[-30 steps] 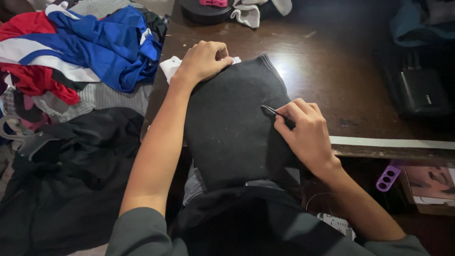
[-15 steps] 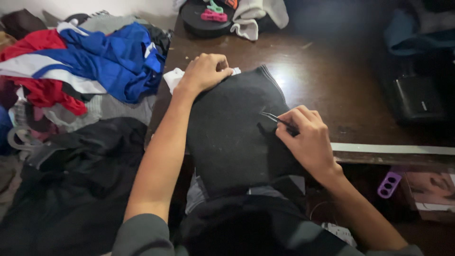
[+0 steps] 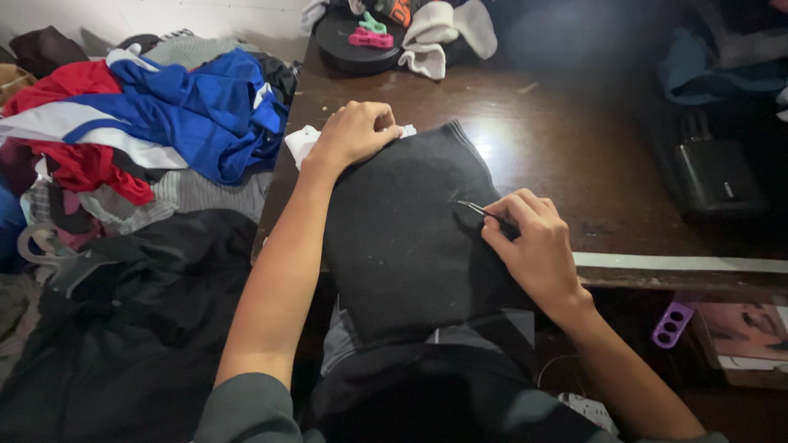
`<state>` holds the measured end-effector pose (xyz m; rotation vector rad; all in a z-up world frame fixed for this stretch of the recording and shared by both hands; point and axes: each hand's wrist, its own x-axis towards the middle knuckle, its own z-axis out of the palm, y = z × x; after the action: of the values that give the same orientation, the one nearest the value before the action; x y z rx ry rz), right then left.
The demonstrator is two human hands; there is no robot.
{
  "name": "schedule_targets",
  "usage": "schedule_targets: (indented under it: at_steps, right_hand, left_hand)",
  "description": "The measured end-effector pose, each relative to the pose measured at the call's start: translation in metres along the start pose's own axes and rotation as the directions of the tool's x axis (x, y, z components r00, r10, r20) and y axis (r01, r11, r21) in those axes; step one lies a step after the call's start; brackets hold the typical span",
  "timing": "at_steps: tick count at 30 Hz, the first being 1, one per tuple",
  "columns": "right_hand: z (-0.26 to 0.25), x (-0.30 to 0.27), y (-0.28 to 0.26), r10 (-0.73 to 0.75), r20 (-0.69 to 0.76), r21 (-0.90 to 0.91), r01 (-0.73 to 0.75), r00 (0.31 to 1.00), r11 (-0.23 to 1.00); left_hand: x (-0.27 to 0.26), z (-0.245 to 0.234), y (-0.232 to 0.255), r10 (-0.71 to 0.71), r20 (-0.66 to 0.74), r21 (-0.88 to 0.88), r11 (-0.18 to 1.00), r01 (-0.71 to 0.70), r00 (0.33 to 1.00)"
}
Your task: The person uses tweezers to pick small white lint particles off a black piece of fabric held on their lap. The person repeatedly uses the tweezers to lift the lint and places it on the table.
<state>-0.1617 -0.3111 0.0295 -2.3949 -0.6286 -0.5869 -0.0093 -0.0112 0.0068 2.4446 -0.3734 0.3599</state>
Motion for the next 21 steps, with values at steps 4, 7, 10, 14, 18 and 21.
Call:
schedule_targets:
  at_steps: [4, 7, 10, 14, 18, 21]
  right_hand:
    - [-0.005, 0.008, -0.008, 0.003, -0.052, 0.04, -0.001, 0.999, 0.999]
    - [-0.007, 0.022, -0.009, -0.019, -0.082, 0.031, 0.021, 0.996, 0.999]
    - [-0.002, 0.054, 0.002, -0.091, -0.118, 0.022, 0.094, 0.989, 0.995]
    - [0.009, 0.105, 0.016, -0.121, -0.146, 0.186, 0.147, 0.982, 0.971]
    - [0.029, 0.149, 0.024, -0.155, -0.138, 0.211, 0.182, 0.978, 0.96]
    - [0.049, 0.174, 0.03, -0.153, -0.14, 0.179, 0.177, 0.978, 0.968]
  left_hand:
    - [0.005, 0.0, 0.001, 0.032, -0.025, 0.048, 0.998, -0.03, 0.999]
    - [0.0, 0.0, 0.004, -0.03, -0.009, 0.036, 0.999, 0.03, 1.0]
    - [0.0, -0.003, 0.006, -0.034, -0.003, 0.02, 0.999, 0.034, 0.999]
    - [0.0, -0.005, 0.007, -0.06, 0.008, 0.002, 0.998, 0.06, 0.998]
    - [-0.001, -0.005, 0.008, -0.084, 0.005, 0.009, 0.996, 0.084, 0.996]
    - [-0.001, -0.004, 0.008, -0.082, -0.002, 0.006, 0.997, 0.082, 0.997]
